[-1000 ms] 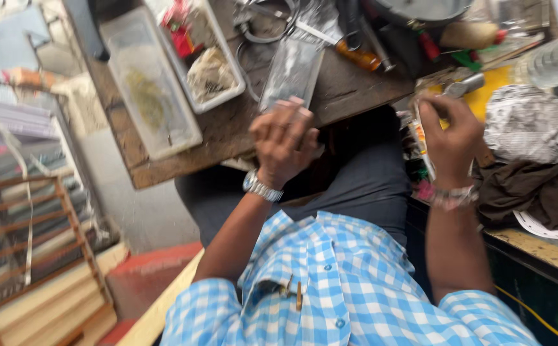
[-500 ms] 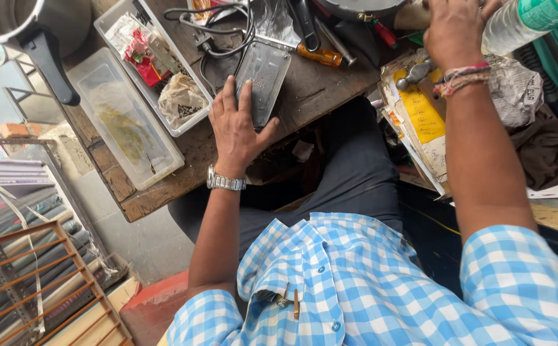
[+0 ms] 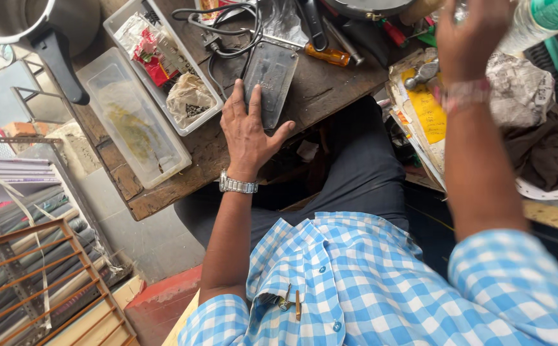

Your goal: The person disassembles a metal pressure cooker lid using a hammer and screwdriver, then opens a rectangular electrical device and adjusts internal components with a screwdriver. The person handles screws, a metal lid, and the electrical device throughout the task.

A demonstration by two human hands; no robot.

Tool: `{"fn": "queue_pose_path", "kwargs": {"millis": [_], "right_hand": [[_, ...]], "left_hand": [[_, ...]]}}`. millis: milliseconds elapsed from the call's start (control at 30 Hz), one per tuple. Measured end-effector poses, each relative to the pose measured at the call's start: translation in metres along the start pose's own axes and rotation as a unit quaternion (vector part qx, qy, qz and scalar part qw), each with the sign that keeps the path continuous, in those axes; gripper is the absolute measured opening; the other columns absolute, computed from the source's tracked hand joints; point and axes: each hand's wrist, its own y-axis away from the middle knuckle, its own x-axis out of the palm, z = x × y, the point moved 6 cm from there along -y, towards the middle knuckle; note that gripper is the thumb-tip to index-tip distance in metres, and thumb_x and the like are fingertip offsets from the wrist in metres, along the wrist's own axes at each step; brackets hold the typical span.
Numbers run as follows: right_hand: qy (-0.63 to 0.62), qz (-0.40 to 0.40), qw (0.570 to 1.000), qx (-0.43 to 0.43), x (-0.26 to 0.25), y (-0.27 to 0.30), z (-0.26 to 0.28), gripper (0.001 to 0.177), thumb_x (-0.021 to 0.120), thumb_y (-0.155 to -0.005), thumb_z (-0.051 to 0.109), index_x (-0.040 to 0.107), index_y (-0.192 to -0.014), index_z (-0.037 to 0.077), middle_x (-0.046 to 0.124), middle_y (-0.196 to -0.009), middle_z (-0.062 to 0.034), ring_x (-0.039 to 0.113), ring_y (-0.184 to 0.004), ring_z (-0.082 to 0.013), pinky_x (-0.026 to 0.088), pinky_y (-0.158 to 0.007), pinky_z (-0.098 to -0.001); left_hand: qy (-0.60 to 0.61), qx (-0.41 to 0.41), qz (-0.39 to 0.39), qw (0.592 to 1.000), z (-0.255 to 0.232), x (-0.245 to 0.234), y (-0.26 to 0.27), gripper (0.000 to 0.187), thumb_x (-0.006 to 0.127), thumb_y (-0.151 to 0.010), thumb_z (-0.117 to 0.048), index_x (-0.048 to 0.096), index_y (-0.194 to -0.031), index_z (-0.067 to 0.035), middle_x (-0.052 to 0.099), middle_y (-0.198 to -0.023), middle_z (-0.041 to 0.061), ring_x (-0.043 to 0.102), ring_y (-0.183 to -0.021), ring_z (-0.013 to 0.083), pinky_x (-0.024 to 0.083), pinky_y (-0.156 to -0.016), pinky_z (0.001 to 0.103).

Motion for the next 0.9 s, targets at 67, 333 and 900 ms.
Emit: {"fn": "queue_pose_path", "kwargs": {"millis": [67, 333, 900], "right_hand": [[-0.007, 0.038, 0.994, 0.101, -0.005, 0.032, -0.01, 0.007, 0.073, -0.092, 0.006, 0.072, -0.099, 0.005, 0.069, -0.103, -0.0119, 0.067, -0.095, -0.0306, 0.051, -0.087, -0.0449], [0.134, 0.292, 0.945, 0.056, 0.082, 0.071, -0.092, 0.013, 0.069, -0.09, 0.012, 0.077, -0.1, 0.013, 0.069, -0.091, -0.0168, 0.067, -0.086, -0.0383, 0.053, -0.07, -0.0499], [-0.125, 0.272, 0.922, 0.246, -0.057, -0.006, 0.031, 0.018, 0.08, -0.096, 0.02, 0.067, -0.105, 0.011, 0.069, -0.1, 0.0, 0.064, -0.089, -0.0168, 0.052, -0.089, -0.0363]], "left_hand": [[0.002, 0.009, -0.012, 1.0, 0.001, 0.003, 0.002, 0.092, 0.079, -0.083, -0.065, 0.047, -0.15, -0.011, 0.029, -0.162, 0.022, 0.034, -0.143, 0.042, 0.031, -0.114, 0.06], [-0.03, -0.006, 0.055, 0.998, 0.004, -0.006, -0.011, 0.097, 0.075, -0.083, -0.063, 0.04, -0.155, -0.009, 0.034, -0.162, 0.021, 0.037, -0.143, 0.042, 0.032, -0.112, 0.059], [-0.065, -0.013, 0.148, 0.987, -0.007, 0.003, -0.074, 0.107, 0.075, -0.075, -0.066, 0.033, -0.157, -0.011, 0.031, -0.157, 0.029, 0.046, -0.133, 0.0412, 0.047, -0.092, 0.048]]}}
